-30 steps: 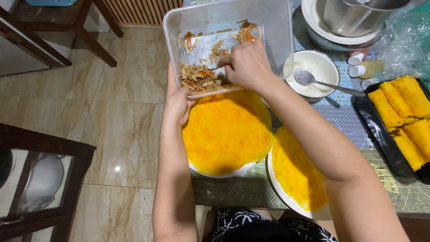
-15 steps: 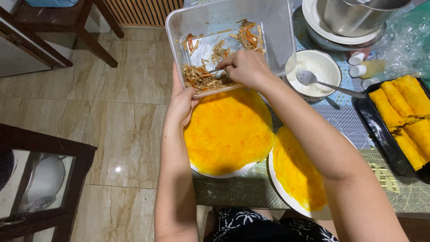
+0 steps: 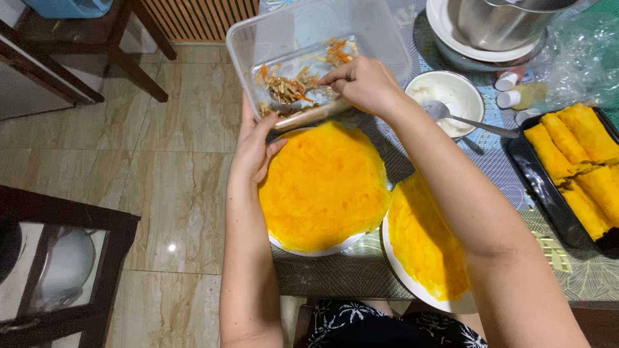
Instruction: The person places a yellow wrapper on a plate, scoops filling from a container onto the wrapper using a spoon, and rolls it into a spring roll shape by hand.
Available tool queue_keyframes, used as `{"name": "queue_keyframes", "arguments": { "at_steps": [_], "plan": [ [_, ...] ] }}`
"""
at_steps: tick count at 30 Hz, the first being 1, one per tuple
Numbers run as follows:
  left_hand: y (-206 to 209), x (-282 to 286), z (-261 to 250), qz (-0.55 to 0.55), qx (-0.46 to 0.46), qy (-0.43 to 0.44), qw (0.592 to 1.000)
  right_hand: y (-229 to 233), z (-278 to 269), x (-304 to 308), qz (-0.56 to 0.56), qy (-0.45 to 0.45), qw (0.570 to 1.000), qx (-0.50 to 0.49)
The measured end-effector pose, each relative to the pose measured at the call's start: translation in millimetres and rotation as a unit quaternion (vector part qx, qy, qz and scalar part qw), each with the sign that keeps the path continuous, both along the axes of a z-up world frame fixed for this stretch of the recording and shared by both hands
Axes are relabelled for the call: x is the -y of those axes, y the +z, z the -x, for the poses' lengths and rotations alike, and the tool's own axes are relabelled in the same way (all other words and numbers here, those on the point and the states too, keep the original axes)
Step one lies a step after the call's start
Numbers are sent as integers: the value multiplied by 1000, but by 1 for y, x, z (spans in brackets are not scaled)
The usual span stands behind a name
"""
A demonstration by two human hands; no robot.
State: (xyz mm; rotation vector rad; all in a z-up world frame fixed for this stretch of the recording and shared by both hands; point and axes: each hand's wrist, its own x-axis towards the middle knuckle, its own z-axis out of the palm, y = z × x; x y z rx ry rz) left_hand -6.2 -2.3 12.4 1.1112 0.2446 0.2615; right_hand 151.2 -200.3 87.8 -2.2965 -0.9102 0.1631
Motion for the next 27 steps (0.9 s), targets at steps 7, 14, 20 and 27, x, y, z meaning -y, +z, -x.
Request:
{"name": "queue_keyframes", "arguments": {
  "at_steps": [7, 14, 20, 27],
  "plan": [
    [-25, -12, -7, -82, -96, 33, 991, 33, -2, 29, 6, -48, 999, -6],
    [-21, -28, 10, -472, 57, 260, 840, 66, 33, 129, -2, -44, 998, 40],
    [39, 63, 58, -563, 126, 115, 809, 65, 113, 257, 57, -35, 997, 40],
    [38, 196, 97, -641, 134, -49, 754, 23, 191, 313, 160, -17, 981, 112]
  ]
}}
